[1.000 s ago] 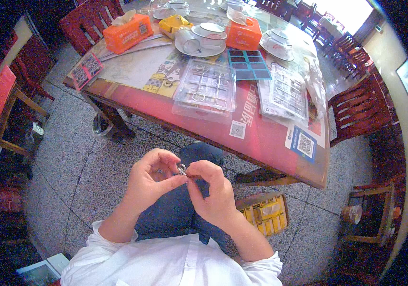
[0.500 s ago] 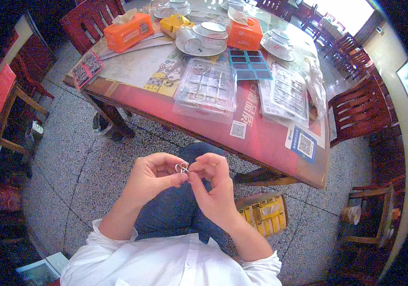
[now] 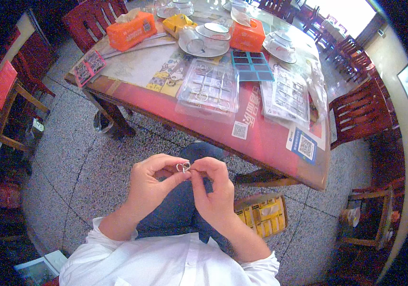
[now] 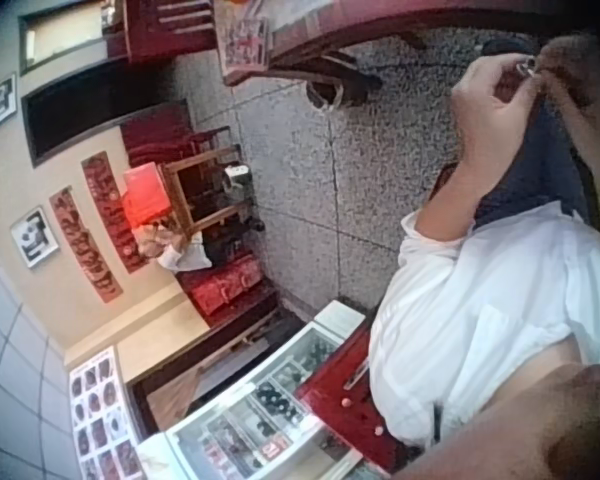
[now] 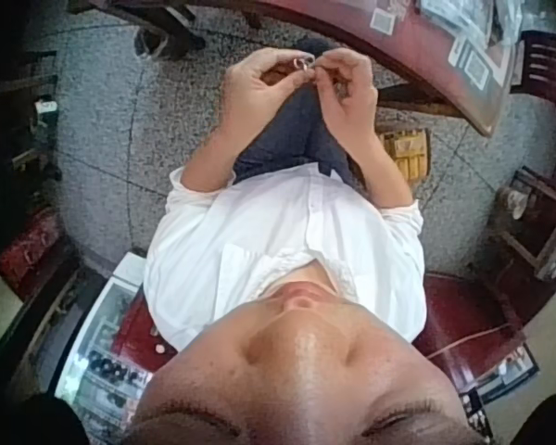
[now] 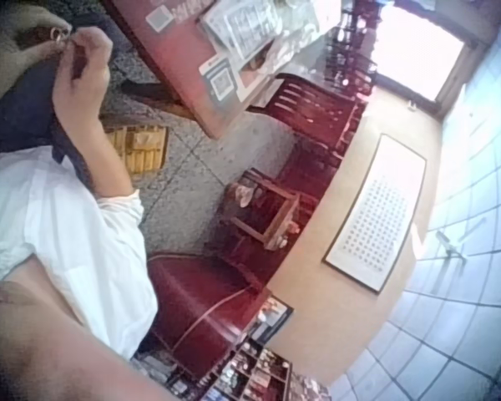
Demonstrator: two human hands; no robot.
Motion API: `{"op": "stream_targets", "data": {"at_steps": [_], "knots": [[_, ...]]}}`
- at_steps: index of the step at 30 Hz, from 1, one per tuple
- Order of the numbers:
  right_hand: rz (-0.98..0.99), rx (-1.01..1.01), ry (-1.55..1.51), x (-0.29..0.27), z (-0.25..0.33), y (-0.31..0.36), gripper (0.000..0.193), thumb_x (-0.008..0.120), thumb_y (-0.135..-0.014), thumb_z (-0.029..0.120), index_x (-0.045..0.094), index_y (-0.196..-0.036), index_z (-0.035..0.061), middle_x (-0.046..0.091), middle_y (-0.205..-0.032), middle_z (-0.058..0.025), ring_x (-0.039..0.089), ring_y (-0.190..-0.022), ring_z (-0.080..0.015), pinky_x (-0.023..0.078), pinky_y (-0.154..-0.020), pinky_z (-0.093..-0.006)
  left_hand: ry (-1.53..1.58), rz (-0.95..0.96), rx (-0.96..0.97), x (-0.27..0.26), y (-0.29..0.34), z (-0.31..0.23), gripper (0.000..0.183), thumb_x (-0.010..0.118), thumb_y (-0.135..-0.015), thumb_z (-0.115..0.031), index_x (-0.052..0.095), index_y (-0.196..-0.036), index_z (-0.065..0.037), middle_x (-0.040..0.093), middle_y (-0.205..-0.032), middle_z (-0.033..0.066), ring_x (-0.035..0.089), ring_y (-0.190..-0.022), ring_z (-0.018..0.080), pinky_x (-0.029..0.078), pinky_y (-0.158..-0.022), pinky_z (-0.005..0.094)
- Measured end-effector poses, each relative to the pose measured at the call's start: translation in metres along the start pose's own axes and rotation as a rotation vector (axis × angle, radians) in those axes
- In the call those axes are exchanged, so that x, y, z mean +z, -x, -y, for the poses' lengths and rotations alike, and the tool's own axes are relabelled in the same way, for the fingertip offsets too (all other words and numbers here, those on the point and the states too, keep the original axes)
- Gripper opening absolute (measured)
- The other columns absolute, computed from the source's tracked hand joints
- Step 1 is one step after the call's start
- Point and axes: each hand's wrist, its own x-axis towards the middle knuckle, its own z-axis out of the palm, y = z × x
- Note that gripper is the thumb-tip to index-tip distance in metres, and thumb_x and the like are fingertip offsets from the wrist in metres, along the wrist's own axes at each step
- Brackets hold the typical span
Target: The person sits at a table and assembles small metal keychains by hand. They pick up individual metal rings and links, connect them together, and place the finished items into a clear plastic packaging tray. The person then places the tray into a white shipping bag and moves a stack of yellow packages.
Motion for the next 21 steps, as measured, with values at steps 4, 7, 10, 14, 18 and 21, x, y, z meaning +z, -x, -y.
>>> {"op": "stream_targets", "data": {"at_steps": [4,7,10,14,18,21], "knots": [[0.017,-0.046,0.068,-0.002,0.003,-0.001,0.025,0.061,-0.086,-0.005,0.05,-0.108,0.0004,0.062,-0.093,-0.0097,0.064,-0.083,-0.0149,0.053,-0.074,-0.0269,0.028,0.029,0.034,-0.002,0.0,0.004,0.02,0.075,-0.076,-0.007,0.07,-0.094,-0.001,0.068,-0.088,0.0088,0.067,-0.077,0.0132,0.055,-0.067,0.0246],[-0.015,0.107,-0.207,-0.002,0.011,-0.004,0.022,0.06,-0.086,-0.005,0.052,-0.106,0.0006,0.062,-0.093,-0.0097,0.064,-0.083,-0.0146,0.053,-0.073,-0.0269,0.019,0.058,0.024,-0.005,0.0,0.001,0.018,0.075,-0.077,-0.007,0.069,-0.092,0.0,0.068,-0.088,0.009,0.068,-0.076,0.0131,0.055,-0.067,0.0244],[-0.094,0.081,-0.201,0.001,0.007,-0.002,0.02,0.061,-0.086,-0.005,0.054,-0.104,0.0011,0.063,-0.092,-0.0093,0.064,-0.081,-0.0149,0.053,-0.071,-0.0274,0.05,0.056,-0.077,-0.004,0.002,-0.003,0.017,0.075,-0.075,-0.002,0.069,-0.091,0.0,0.069,-0.09,0.0077,0.066,-0.078,0.0117,0.054,-0.067,0.0233],[-0.01,-0.127,0.153,-0.002,0.01,-0.005,0.018,0.063,-0.082,-0.005,0.059,-0.098,0.0014,0.064,-0.089,-0.012,0.065,-0.078,-0.0213,0.053,-0.069,-0.0303,0.029,0.086,-0.061,-0.006,0.001,-0.005,0.017,0.074,-0.078,-0.008,0.069,-0.091,0.001,0.068,-0.088,0.0097,0.068,-0.075,0.0136,0.055,-0.066,0.0247],[0.093,-0.341,0.372,-0.009,0.011,-0.011,0.02,0.065,-0.077,-0.005,0.063,-0.096,0.0013,0.065,-0.088,-0.0136,0.065,-0.078,-0.0273,0.053,-0.067,-0.0337,-0.009,0.099,-0.03,-0.01,0.003,-0.003,0.018,0.074,-0.077,-0.008,0.069,-0.092,0.001,0.068,-0.087,0.0103,0.068,-0.074,0.0137,0.055,-0.065,0.0247],[0.121,-0.395,0.411,-0.011,0.013,-0.012,0.023,0.065,-0.075,-0.006,0.063,-0.097,0.0009,0.065,-0.089,-0.0134,0.065,-0.078,-0.0282,0.054,-0.066,-0.0347,-0.038,0.09,-0.002,-0.01,0.002,-0.004,0.017,0.075,-0.076,-0.005,0.069,-0.09,0.002,0.069,-0.087,0.0095,0.067,-0.076,0.0135,0.055,-0.067,0.0247]]}}
